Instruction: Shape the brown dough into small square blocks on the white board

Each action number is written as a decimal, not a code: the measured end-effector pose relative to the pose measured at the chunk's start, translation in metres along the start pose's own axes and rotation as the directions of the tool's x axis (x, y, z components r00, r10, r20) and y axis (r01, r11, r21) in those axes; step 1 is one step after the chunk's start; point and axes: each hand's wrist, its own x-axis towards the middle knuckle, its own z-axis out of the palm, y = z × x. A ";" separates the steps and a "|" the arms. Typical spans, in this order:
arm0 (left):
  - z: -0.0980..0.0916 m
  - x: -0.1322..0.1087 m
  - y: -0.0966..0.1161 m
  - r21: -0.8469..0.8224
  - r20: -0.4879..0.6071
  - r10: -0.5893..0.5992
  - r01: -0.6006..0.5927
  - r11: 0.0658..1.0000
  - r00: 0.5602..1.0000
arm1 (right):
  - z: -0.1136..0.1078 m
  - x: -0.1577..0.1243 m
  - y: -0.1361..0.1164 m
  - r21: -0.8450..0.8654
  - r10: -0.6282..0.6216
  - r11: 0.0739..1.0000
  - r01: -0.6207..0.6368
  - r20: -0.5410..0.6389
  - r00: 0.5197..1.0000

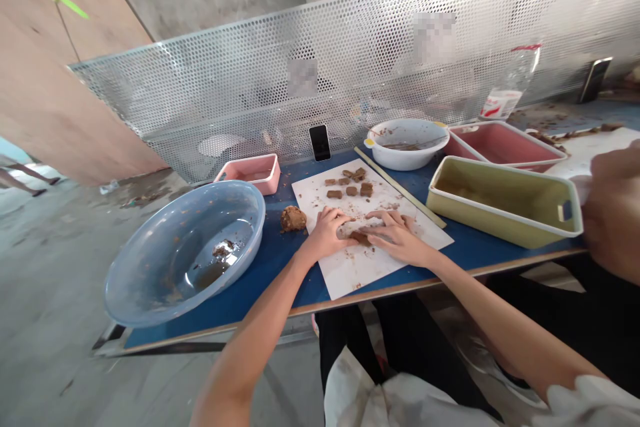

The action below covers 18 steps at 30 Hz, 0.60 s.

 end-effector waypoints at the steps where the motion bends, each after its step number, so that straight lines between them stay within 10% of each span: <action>1: 0.000 0.000 0.000 -0.003 -0.001 0.000 0.000 1.000 1.000 | 0.000 0.001 -0.001 -0.001 0.005 1.000 -0.005 0.012 1.000; 18: -0.002 0.000 0.003 -0.030 0.001 -0.018 0.018 0.999 1.000 | 0.002 0.006 -0.020 -0.114 0.018 0.993 -0.016 0.014 1.000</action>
